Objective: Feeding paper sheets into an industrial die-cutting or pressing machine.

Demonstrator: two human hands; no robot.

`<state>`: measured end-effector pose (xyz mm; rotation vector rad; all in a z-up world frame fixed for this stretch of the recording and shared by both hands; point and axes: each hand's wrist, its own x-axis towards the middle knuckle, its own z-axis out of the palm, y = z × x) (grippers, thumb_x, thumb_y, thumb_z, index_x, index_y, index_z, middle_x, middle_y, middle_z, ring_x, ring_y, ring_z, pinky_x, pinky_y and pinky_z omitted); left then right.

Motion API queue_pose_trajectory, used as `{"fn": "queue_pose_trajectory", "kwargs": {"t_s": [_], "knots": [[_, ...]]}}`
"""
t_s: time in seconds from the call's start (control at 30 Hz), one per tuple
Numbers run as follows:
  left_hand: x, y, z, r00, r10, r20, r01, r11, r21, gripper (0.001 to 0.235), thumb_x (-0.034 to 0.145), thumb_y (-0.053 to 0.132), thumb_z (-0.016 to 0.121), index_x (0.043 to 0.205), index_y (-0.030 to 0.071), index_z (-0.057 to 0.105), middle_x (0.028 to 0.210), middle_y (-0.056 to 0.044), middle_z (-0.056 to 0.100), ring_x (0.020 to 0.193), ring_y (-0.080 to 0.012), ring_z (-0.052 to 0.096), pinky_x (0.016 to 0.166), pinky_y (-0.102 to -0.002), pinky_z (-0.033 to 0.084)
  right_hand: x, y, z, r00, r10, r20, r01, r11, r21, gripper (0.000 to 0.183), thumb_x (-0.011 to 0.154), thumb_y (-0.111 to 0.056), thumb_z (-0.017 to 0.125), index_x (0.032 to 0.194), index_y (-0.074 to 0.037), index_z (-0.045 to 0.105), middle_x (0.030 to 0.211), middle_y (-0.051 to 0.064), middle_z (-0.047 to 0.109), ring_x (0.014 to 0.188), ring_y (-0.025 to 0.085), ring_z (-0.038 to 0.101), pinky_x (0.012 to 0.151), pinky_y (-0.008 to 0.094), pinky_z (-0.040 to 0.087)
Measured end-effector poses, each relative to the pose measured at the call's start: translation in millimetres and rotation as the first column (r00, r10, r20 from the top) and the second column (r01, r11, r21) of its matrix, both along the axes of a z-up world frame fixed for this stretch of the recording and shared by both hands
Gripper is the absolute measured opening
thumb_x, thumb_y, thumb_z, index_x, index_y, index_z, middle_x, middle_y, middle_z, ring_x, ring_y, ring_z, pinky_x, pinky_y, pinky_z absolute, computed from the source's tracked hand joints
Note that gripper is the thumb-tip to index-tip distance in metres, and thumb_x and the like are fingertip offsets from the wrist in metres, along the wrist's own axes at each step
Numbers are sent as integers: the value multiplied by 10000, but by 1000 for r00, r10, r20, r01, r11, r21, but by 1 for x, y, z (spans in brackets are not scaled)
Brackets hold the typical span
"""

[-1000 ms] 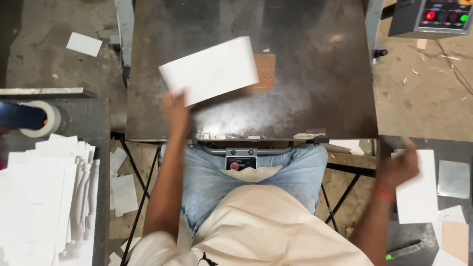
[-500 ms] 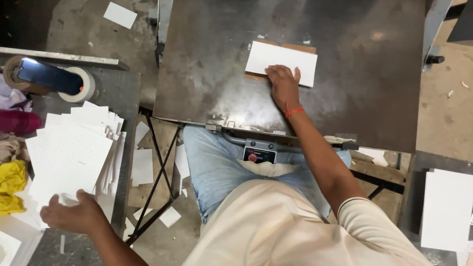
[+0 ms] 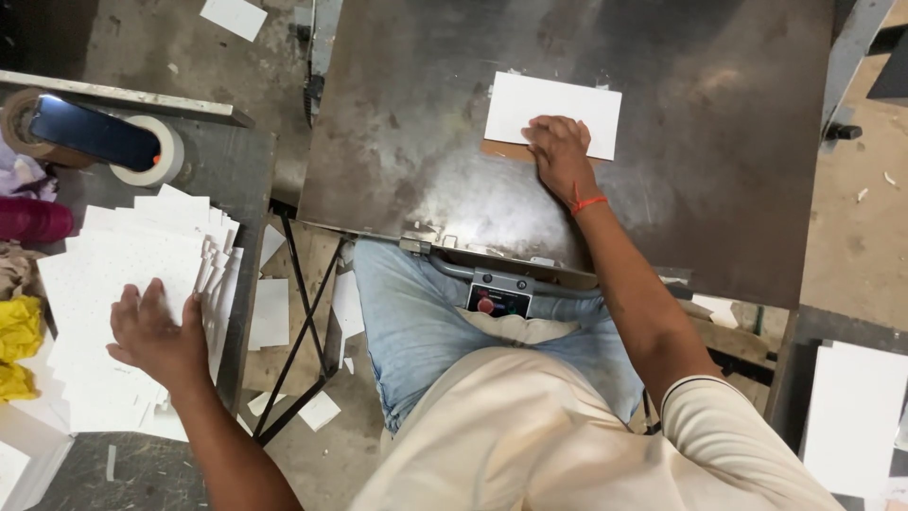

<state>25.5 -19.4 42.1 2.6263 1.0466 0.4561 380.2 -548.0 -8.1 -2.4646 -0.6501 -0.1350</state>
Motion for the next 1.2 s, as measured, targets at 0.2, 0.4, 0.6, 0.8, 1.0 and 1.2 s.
{"fn": "queue_pose_trajectory", "kwargs": {"t_s": [0.2, 0.4, 0.6, 0.8, 1.0, 1.2], "knots": [[0, 2, -9, 1000, 26, -2, -26, 999, 33, 516, 905, 253, 851, 1390, 168, 696, 1628, -121, 509, 1564, -375, 325, 1189, -733, 97, 33, -22, -21, 966, 9, -259, 17, 995, 95, 157, 1007, -126, 682, 1127, -168, 774, 1293, -38, 709, 1305, 194, 580, 1226, 448, 307], [1, 3, -11, 999, 37, 12, -38, 998, 41, 533, 890, 281, 852, 1387, 175, 692, 1631, -118, 503, 1553, -382, 319, 1185, -726, 91, 44, -17, 17, 937, -73, -341, 69, 997, -25, 352, 731, -258, 898, 998, -118, 718, 1259, 65, 569, 1286, 300, 449, 1089, 421, 366], [4, 2, -4, 999, 32, 25, -33, 999, 27, 555, 902, 301, 849, 1408, 170, 663, 1623, -129, 488, 1555, -379, 286, 1172, -740, 60, 48, -4, 25, 971, -89, -222, 51, 984, -169, 409, 776, -398, 897, 952, -96, 684, 1209, 103, 582, 1199, 321, 453, 971, 490, 388], [13, -10, 7, 1000, 24, -15, -24, 1000, -3, 573, 857, 252, 825, 1378, 107, 636, 1565, -184, 477, 1487, -402, 319, 1111, -747, 103, 60, 13, 11, 983, -153, -103, 108, 930, -352, 447, 953, -406, 796, 1049, 19, 693, 1217, 232, 620, 1205, 414, 545, 941, 504, 491], [74, -91, -13, 830, -409, 380, 364, 912, 187, 188, 1054, 114, 693, 1223, 32, 695, 1323, -177, 662, 1354, -369, 591, 1168, -491, 448, -88, 1, 90, 993, 47, 107, -61, 989, 132, 252, 1023, -163, 670, 1206, 10, 684, 1319, 211, 638, 1241, 378, 580, 1058, 468, 462], [139, -203, -11, 603, -702, 378, 775, 629, -69, 122, 965, 138, 690, 1032, 52, 746, 1117, -125, 744, 1086, -332, 665, 999, -442, 492, -157, -275, 33, 911, -380, 161, 338, 910, 239, 408, 983, -48, 749, 1365, -23, 609, 1334, 156, 633, 1248, 335, 615, 1062, 411, 497]]}}
